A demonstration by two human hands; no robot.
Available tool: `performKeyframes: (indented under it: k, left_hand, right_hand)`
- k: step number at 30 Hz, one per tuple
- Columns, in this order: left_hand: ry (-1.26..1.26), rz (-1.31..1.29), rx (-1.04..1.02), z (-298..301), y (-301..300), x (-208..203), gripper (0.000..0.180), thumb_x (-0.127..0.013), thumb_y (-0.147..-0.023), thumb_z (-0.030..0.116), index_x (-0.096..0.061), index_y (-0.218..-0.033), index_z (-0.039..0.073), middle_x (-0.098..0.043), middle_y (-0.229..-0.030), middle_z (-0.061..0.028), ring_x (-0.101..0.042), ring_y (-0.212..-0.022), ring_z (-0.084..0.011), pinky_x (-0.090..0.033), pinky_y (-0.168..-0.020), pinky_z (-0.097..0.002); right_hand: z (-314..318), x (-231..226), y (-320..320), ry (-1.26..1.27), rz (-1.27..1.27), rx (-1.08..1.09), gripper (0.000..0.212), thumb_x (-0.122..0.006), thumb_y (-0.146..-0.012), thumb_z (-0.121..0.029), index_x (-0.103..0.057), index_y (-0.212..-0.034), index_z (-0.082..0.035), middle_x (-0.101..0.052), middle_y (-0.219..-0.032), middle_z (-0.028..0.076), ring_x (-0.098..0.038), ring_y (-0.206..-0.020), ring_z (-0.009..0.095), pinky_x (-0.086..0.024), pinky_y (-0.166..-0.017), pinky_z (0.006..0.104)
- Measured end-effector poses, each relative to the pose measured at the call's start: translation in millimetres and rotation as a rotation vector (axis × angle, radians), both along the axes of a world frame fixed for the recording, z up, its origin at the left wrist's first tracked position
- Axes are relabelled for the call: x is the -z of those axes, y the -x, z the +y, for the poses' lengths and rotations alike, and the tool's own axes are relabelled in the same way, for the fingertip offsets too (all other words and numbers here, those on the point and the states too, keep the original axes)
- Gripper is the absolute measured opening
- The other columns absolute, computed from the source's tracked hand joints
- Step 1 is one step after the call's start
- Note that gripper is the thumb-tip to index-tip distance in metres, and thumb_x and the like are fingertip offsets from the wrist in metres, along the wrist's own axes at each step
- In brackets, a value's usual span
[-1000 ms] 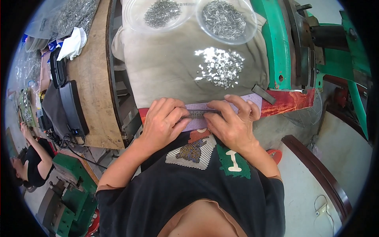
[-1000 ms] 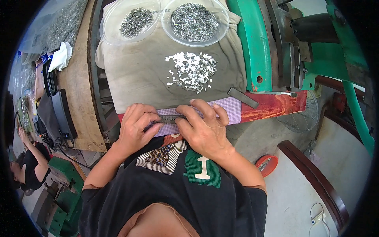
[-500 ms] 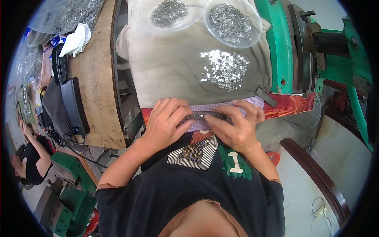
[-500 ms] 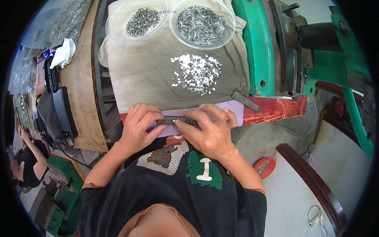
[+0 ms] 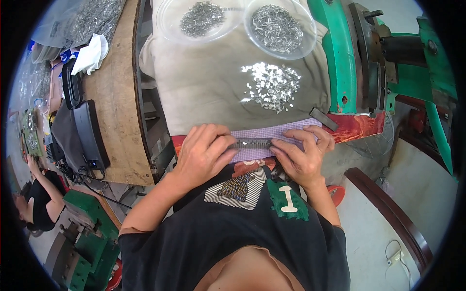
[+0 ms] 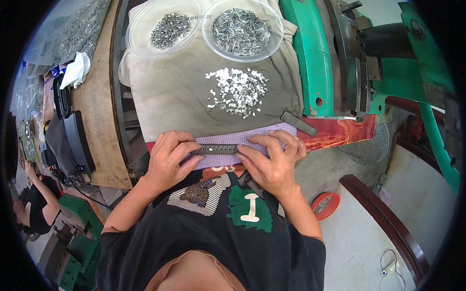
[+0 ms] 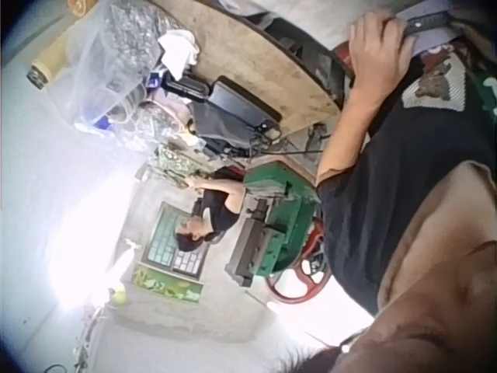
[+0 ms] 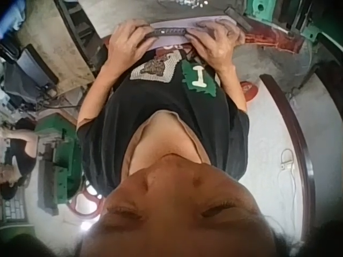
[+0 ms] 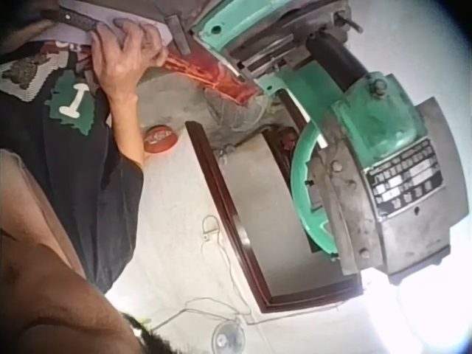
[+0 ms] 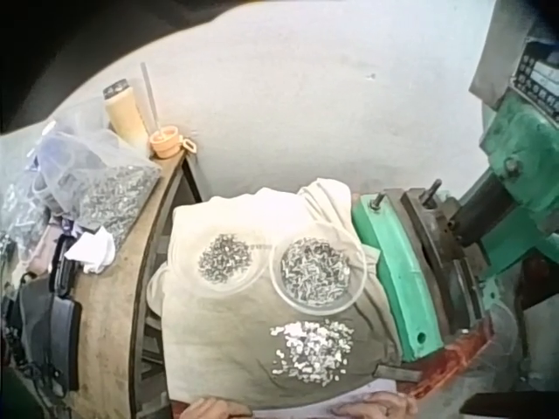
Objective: The person places small metal parts into a template plate by hand at a workbench.
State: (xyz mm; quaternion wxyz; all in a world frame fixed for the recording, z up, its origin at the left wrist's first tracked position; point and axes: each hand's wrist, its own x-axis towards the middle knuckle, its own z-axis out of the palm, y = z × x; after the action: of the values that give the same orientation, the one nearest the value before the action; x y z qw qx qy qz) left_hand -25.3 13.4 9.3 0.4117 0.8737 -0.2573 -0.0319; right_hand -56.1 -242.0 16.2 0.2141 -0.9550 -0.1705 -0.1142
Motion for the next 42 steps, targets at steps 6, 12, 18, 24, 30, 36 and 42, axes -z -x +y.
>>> performKeyframes:
  k: [6, 12, 18, 24, 30, 36, 42]
  left_hand:
    - [-0.121, -0.204, 0.097, -15.1, -3.5, -4.5, 0.02, -0.078, -0.073, 0.01, -0.066, -0.088, 0.005, -0.062, -0.095, -0.0055, -0.061, -0.084, -0.0232, -0.045, -0.075, -0.0362]
    - [-0.184, -0.209, 0.165, -18.5, -10.7, -14.9, 0.021, -0.077, -0.069, 0.008, -0.067, -0.087, 0.007, -0.062, -0.093, -0.004, -0.061, -0.084, -0.0218, -0.044, -0.072, -0.0354]
    - [-0.097, -0.113, -0.112, -15.0, -37.2, -4.9, 0.018, -0.073, -0.07, 0.001, -0.066, -0.086, 0.007, -0.061, -0.088, -0.0059, -0.061, -0.083, -0.0251, -0.045, -0.07, -0.0363]
    - [-0.111, -0.011, -0.172, -12.6, -43.9, 2.8, 0.017, -0.071, -0.073, 0.0, -0.066, -0.088, 0.004, -0.06, -0.09, -0.0081, -0.06, -0.085, -0.0284, -0.048, -0.074, -0.0381]
    - [-0.132, 0.002, -0.045, -6.8, -47.3, -2.9, 0.015, -0.072, -0.077, 0.0, -0.066, -0.09, 0.002, -0.057, -0.092, -0.0085, -0.061, -0.086, -0.0286, -0.049, -0.073, -0.0381]
    - [-0.159, -0.045, -0.09, -9.5, -44.1, -0.8, 0.015, -0.074, -0.076, 0.003, -0.065, -0.088, 0.004, -0.058, -0.093, -0.0085, -0.061, -0.085, -0.0298, -0.049, -0.07, -0.0386]
    - [-0.055, -0.072, -0.006, -16.9, -11.9, -12.3, 0.019, -0.078, -0.072, 0.006, -0.066, -0.087, 0.005, -0.06, -0.089, -0.0066, -0.06, -0.08, -0.0259, -0.046, -0.067, -0.0377]
  right_hand:
    - [1.8, -1.6, -2.9, 0.002, -0.015, 0.007, 0.023, -0.084, -0.067, -0.025, -0.077, -0.09, -0.025, -0.066, -0.099, -0.008, -0.053, -0.104, 0.022, -0.028, -0.09, 0.0394]
    - [-1.2, 0.9, 0.9, 0.012, -0.024, 0.021, 0.023, -0.084, -0.067, -0.025, -0.077, -0.09, -0.025, -0.066, -0.099, -0.008, -0.053, -0.105, 0.023, -0.028, -0.09, 0.0394]
    - [0.2, 3.6, 2.9, -0.018, -0.016, 0.016, 0.026, -0.083, -0.066, -0.025, -0.078, -0.091, -0.026, -0.066, -0.1, -0.008, -0.052, -0.106, 0.023, -0.028, -0.09, 0.0396]
    - [7.8, 3.4, 1.3, -0.022, 0.008, -0.084, 0.035, -0.083, -0.057, -0.023, -0.079, -0.092, -0.027, -0.067, -0.102, -0.007, -0.05, -0.108, 0.025, -0.028, -0.093, 0.0405]
    - [5.1, 3.4, 1.0, 0.003, -0.011, -0.028, 0.028, -0.081, -0.066, -0.027, -0.078, -0.094, -0.027, -0.065, -0.101, -0.008, -0.052, -0.106, 0.022, -0.028, -0.092, 0.0394]
    - [0.2, 3.9, 1.6, -0.002, -0.024, 0.004, 0.027, -0.084, -0.068, -0.025, -0.078, -0.094, -0.026, -0.066, -0.099, -0.008, -0.052, -0.106, 0.023, -0.028, -0.092, 0.0388]
    - [-1.7, 5.0, 3.4, -0.006, -0.013, 0.029, 0.026, -0.084, -0.067, -0.025, -0.078, -0.093, -0.025, -0.066, -0.101, -0.008, -0.052, -0.107, 0.024, -0.028, -0.092, 0.039]
